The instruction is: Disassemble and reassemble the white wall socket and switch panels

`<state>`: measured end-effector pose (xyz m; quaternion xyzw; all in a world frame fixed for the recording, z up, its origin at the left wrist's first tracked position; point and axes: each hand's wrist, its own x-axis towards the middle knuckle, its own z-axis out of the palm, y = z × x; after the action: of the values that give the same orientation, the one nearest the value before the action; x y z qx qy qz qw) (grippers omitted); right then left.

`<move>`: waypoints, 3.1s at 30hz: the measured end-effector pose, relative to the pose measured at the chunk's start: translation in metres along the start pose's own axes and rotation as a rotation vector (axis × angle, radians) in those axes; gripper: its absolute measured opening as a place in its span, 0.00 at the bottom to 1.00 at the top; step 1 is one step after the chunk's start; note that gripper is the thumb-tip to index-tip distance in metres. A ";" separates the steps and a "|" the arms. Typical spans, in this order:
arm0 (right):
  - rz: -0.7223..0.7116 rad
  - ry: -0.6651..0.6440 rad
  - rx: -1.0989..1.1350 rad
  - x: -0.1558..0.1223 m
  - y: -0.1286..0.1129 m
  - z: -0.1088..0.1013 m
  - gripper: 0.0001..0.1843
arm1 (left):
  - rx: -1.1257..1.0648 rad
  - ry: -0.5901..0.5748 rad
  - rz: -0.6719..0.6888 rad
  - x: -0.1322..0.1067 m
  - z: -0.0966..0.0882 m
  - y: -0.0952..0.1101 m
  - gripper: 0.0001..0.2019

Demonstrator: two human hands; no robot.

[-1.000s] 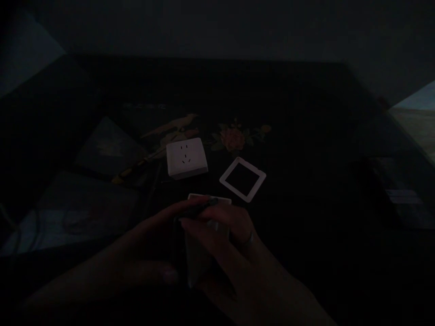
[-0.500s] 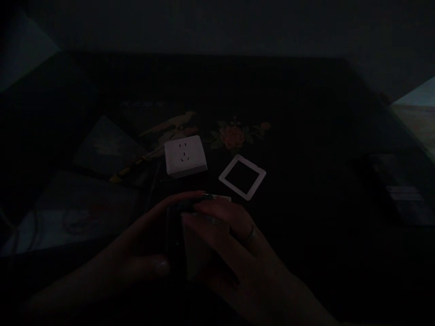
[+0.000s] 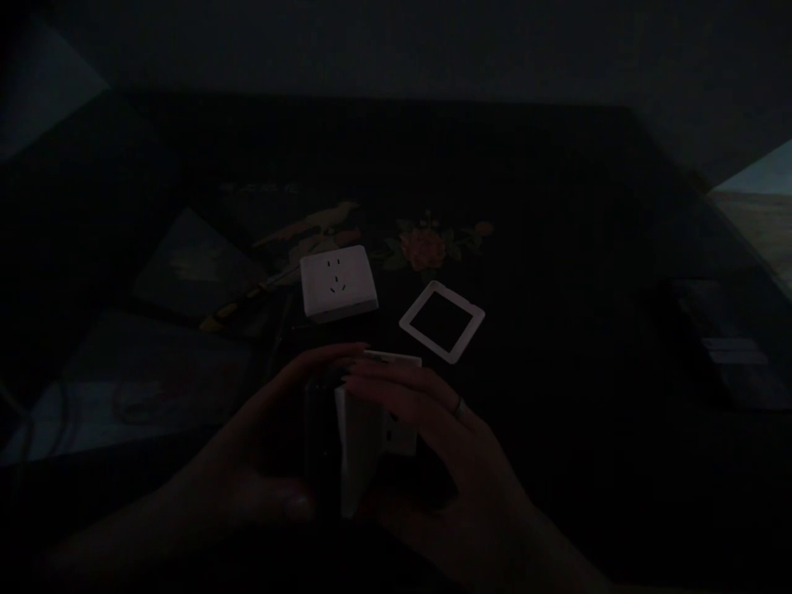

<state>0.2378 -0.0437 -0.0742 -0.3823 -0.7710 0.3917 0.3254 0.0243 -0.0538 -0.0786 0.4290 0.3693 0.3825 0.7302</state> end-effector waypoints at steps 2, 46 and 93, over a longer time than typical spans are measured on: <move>0.006 0.002 0.004 0.002 -0.001 0.000 0.35 | -0.001 0.012 -0.004 -0.001 0.000 0.000 0.36; -0.282 -0.031 -0.056 0.005 0.019 0.018 0.28 | -0.220 0.018 -0.019 0.004 -0.001 -0.006 0.32; -0.434 0.053 -0.279 0.004 0.011 0.019 0.18 | -0.171 -0.028 0.003 -0.002 0.009 -0.016 0.28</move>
<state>0.2245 -0.0430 -0.0923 -0.2593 -0.8728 0.1922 0.3661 0.0351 -0.0640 -0.0898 0.3711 0.3242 0.4077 0.7687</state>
